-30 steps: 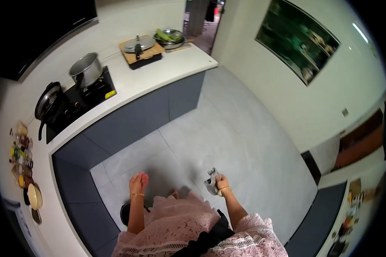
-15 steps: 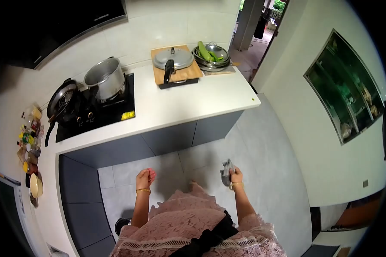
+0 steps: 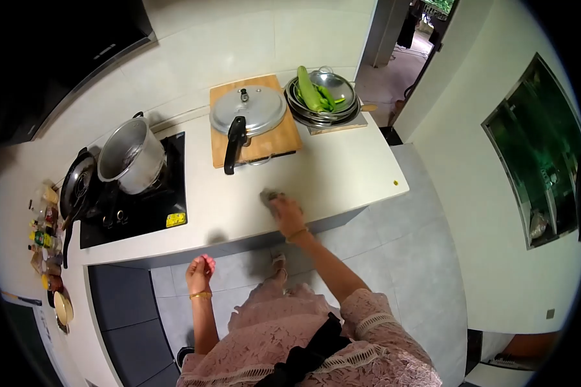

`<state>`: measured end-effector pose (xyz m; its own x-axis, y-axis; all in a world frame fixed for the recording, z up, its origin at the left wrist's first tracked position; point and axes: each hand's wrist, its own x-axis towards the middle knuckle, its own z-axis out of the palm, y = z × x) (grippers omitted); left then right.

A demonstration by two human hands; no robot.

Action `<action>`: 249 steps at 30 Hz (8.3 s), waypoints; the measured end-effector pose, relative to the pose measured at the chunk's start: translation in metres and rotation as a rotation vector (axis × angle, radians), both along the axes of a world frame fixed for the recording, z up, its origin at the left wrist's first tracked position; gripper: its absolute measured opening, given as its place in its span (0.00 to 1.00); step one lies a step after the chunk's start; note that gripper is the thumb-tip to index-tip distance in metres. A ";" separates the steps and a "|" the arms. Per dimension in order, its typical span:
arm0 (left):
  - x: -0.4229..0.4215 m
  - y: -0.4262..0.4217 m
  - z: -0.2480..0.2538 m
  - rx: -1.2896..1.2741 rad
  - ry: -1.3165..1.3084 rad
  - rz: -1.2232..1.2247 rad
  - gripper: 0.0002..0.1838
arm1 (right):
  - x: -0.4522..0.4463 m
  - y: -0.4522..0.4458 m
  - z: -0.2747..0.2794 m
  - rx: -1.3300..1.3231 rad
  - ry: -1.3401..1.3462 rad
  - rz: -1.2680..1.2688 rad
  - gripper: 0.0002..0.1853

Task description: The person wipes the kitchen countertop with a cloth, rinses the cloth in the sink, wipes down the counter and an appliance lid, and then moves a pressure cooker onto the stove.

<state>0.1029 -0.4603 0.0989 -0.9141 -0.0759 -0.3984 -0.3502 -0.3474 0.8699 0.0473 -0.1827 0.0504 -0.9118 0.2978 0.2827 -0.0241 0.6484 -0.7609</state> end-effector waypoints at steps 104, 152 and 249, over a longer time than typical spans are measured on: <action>-0.215 -0.111 0.111 -1.254 0.196 0.401 0.32 | -0.084 0.155 -0.063 0.509 -0.546 0.337 0.19; 0.348 -0.265 0.002 -0.013 0.054 2.261 0.10 | 0.024 -0.634 -0.057 0.119 -0.534 1.665 0.10; 1.188 -0.572 0.045 0.067 -0.145 2.693 0.10 | 1.034 -1.178 -0.018 0.731 0.542 2.619 0.19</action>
<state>1.2907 -1.0327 0.1441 0.8477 -0.2764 -0.4528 0.4864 0.0642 0.8714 1.0813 -1.3605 0.0324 0.8124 -0.5829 -0.0163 -0.5568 -0.7670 -0.3190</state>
